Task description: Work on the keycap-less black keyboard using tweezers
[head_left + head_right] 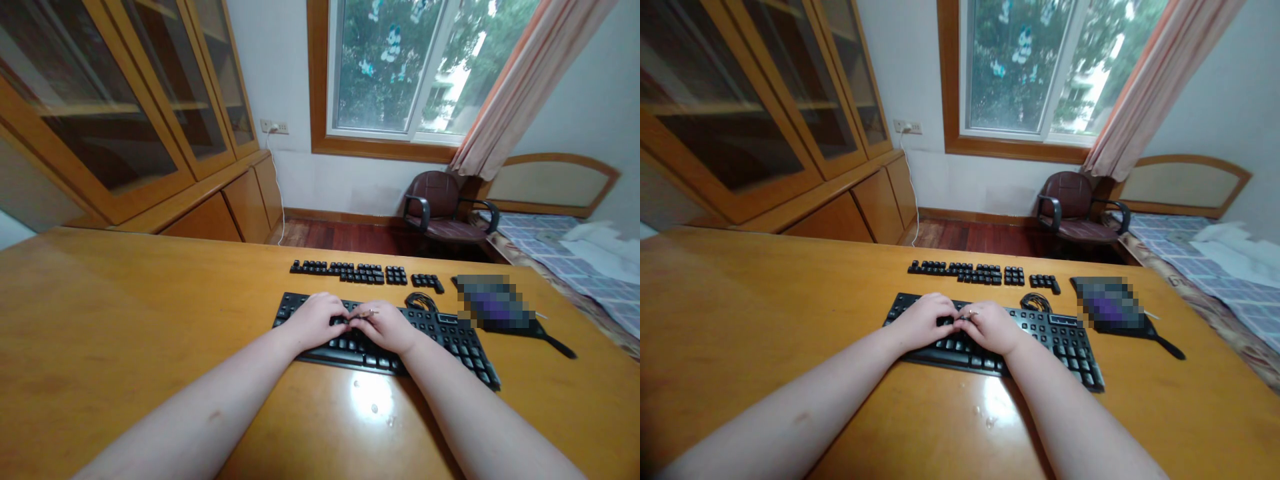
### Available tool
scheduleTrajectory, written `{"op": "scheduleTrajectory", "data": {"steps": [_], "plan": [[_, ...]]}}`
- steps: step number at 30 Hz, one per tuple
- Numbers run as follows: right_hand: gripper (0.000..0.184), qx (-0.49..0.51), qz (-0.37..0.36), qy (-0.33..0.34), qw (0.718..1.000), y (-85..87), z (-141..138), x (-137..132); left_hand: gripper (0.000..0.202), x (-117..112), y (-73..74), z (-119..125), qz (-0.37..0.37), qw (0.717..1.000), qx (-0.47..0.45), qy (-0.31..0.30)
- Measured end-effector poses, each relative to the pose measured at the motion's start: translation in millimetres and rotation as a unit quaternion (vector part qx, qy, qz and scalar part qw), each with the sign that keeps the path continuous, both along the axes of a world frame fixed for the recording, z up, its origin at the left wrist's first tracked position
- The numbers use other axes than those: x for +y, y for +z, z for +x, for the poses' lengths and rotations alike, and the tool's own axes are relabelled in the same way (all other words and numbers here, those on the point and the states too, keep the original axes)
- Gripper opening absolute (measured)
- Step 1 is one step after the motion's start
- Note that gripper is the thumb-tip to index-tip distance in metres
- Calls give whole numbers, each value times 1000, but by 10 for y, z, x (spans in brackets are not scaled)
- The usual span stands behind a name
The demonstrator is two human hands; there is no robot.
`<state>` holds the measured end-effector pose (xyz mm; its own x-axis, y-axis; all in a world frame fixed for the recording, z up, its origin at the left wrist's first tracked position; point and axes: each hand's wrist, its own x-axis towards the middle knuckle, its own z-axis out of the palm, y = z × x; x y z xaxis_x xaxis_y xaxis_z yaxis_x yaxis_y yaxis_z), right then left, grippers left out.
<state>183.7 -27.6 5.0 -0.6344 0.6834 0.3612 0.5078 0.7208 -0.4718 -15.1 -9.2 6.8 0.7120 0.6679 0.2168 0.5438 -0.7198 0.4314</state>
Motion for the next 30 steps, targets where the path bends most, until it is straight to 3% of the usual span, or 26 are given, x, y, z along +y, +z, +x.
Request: {"op": "scheduleTrajectory", "data": {"steps": [10,17,30], "plan": [[22,21,46,-13,999,-16,6,-5,15,-10,21,14,10,1000,-4,-2],[30,127,-30,-103,986,70,74,-32,19,-48,56,52,-8,999,-40,4],[23,178,-75,-89,977,40,58,2,20,-38,5,31,-29,997,-65,32]]}}
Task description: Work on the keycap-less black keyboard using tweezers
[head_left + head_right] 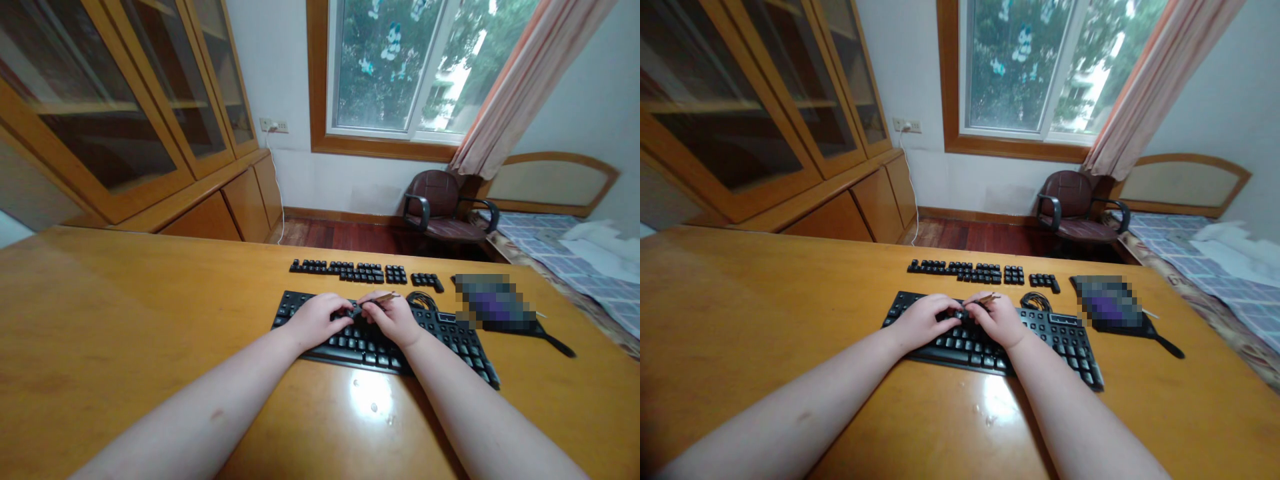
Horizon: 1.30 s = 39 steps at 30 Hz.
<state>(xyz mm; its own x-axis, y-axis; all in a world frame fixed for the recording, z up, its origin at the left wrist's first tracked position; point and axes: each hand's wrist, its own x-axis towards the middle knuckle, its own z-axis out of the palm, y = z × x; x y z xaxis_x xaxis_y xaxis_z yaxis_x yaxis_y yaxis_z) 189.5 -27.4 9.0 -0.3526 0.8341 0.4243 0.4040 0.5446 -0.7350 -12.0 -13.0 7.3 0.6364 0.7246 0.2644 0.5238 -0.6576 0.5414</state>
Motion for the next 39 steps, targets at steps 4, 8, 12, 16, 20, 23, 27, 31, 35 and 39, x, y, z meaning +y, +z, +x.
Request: {"op": "scheduleTrajectory", "data": {"steps": [4,8,12,16,20,23,27,31,35,39], "plan": [[24,17,-31,10,999,-20,2,11,20,10,-15,0,0,1000,-5,-2],[24,14,-45,34,998,-4,-10,21,19,11,-16,2,1,1000,-8,-8],[23,-13,-67,58,996,29,-39,28,16,3,-7,2,4,999,-16,-33],[22,-10,-74,63,995,31,-45,27,18,-11,10,-1,-4,999,-23,-32],[21,4,-67,81,994,6,-27,20,17,-21,27,5,-2,998,-43,-36],[21,1,-57,83,995,-5,-23,19,18,-20,36,11,-7,998,-55,-35],[22,-19,-44,60,997,-4,-26,25,18,4,52,0,-31,996,-82,-19],[21,-40,-19,42,998,-15,-23,29,20,65,24,-20,-91,986,-137,37],[21,-45,-10,26,999,-17,-21,24,21,135,-93,-12,-134,961,-206,128],[21,-47,-2,19,999,3,-23,18,21,137,-115,-11,-122,956,-210,164]]}}
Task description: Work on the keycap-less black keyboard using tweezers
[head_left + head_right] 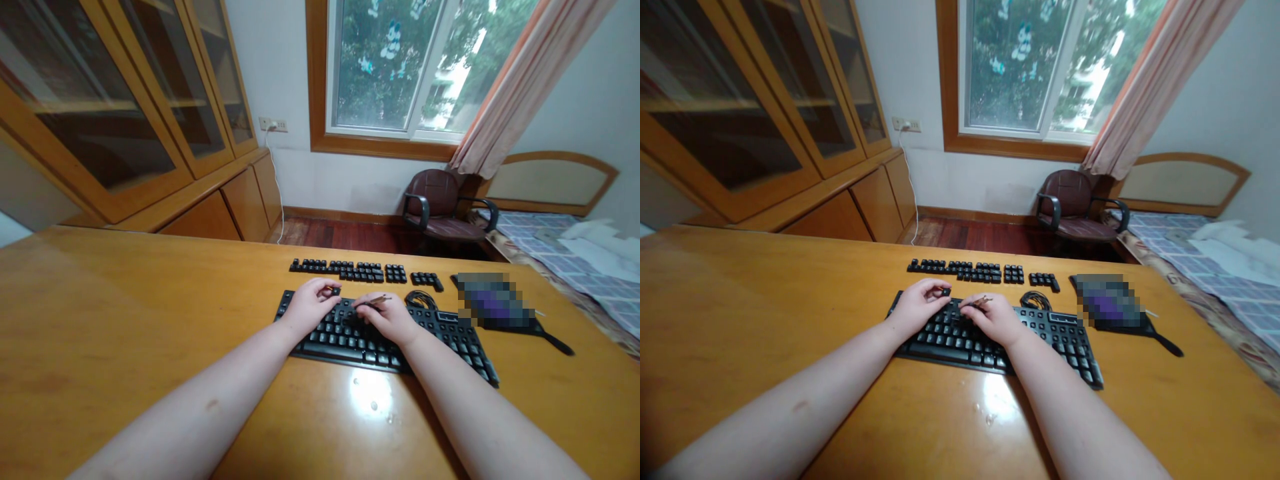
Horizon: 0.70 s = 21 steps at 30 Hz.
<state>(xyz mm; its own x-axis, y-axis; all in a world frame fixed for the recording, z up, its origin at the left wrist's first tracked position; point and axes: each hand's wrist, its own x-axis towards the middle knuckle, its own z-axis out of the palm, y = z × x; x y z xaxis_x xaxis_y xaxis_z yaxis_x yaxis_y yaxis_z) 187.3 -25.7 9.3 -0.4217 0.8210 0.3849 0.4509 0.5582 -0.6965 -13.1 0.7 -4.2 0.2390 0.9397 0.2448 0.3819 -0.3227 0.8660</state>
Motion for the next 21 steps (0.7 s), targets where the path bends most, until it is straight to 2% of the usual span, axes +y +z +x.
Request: {"op": "scheduleTrajectory", "data": {"steps": [5,8,10,13,17,21], "plan": [[21,-2,3,-6,1000,-4,13,10,24,-20,269,-118,70,990,118,40],[21,-4,0,-7,1000,-9,19,13,32,56,382,-207,43,971,226,67],[22,-3,-3,-10,1000,-9,19,14,27,136,378,-235,20,953,290,84],[23,-6,-11,-14,1000,-9,19,15,19,256,305,-192,12,934,348,78],[24,-12,-14,-14,1000,-14,20,21,17,405,225,-24,3,919,391,52],[25,-17,-11,-11,1000,-5,14,22,16,567,164,99,-8,913,405,53]]}}
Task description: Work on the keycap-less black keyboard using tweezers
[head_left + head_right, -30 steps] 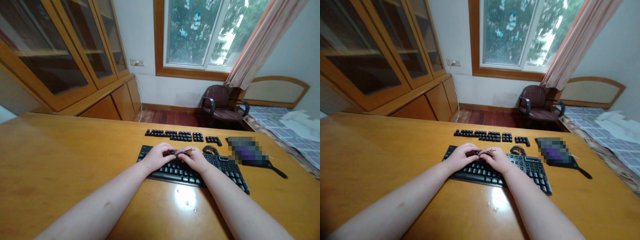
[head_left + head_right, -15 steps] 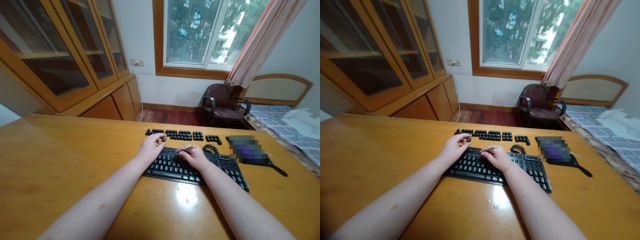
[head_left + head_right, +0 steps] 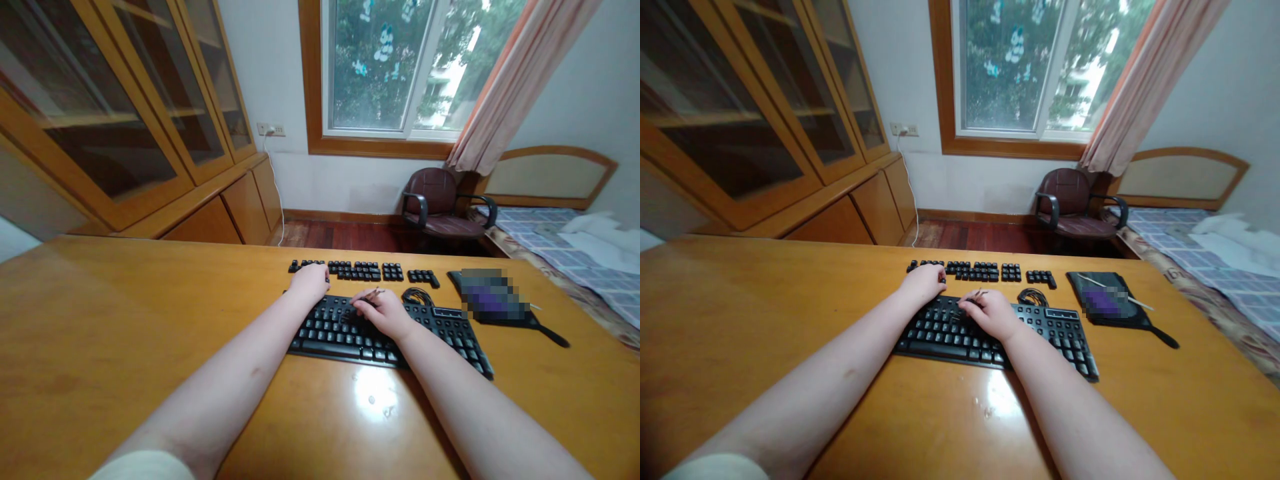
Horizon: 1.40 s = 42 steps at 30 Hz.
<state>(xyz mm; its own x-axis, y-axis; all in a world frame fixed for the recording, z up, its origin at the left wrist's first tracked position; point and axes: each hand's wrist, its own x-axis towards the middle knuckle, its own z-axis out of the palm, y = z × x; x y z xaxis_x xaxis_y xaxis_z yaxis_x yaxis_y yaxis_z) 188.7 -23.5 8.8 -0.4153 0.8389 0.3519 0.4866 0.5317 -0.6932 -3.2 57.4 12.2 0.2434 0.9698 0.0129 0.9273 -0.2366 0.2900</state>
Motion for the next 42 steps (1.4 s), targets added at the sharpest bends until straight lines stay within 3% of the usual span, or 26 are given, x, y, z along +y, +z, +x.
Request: {"op": "scheduleTrajectory", "data": {"steps": [9,18,42], "plan": [[25,-7,7,0,1000,33,-4,-3,16,79,-161,-24,13,999,-24,25],[26,-15,9,-6,1000,27,-5,-2,16,73,-164,9,25,998,-50,-14],[26,-7,-5,-12,1000,19,-1,3,20,66,-178,27,40,998,-40,-34]]}}
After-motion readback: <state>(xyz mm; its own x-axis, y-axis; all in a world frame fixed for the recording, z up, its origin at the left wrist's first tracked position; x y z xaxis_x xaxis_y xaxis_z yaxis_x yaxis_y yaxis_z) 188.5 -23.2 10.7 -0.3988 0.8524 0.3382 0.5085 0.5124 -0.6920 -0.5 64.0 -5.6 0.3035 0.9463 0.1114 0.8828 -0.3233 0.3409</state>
